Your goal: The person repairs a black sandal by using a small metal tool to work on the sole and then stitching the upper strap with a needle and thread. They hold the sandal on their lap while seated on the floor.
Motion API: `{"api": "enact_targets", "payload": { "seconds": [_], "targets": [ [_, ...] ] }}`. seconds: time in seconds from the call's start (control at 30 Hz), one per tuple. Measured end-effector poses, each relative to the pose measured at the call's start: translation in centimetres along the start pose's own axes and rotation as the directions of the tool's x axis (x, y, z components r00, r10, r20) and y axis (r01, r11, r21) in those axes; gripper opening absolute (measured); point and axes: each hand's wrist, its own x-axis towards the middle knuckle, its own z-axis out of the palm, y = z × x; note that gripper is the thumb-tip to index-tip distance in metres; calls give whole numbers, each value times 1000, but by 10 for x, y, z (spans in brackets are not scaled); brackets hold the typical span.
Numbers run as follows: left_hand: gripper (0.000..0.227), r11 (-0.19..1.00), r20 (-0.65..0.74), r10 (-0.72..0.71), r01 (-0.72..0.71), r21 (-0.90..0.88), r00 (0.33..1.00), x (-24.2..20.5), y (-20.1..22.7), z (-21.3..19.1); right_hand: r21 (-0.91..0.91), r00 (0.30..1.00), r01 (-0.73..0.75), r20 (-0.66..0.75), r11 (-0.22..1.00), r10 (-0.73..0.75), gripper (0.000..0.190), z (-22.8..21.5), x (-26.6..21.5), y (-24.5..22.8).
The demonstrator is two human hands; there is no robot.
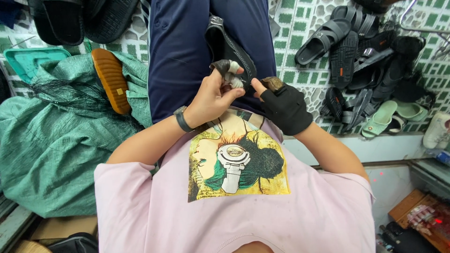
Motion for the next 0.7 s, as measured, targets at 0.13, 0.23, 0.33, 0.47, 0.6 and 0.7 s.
{"api": "enact_targets", "payload": {
  "seconds": [0.13, 0.23, 0.33, 0.47, 0.6, 0.7],
  "targets": [
    [27, 942, 53, 207, -213, 257, 977, 15, 20, 6, -135, 931, -81, 345, 987, 124, 70, -50, 8, -19],
    [15, 786, 142, 347, -370, 495, 927, 19, 20, 11, -121, 826, -191, 516, 974, 226, 76, -98, 7, -17],
    [12, 712, 127, 401, -396, 580, 907, 10, 12, 8, 53, 819, -295, 528, 954, 225, 63, -80, 2, -12],
    [43, 793, 53, 312, -291, 535, 949, 5, 20, -11, 611, 951, -259, 24, 748, 310, 22, 17, -5, 6],
    [52, 778, 79, 221, -225, 587, 972, 3, 36, -15, 864, 945, -197, 42, 463, 323, 18, 25, 10, 5],
    [59, 970, 87, -81, 59, 236, 993, -8, 27, -19, 943, 971, -111, 37, 314, 234, 11, 22, 23, -11]
  ]
}}
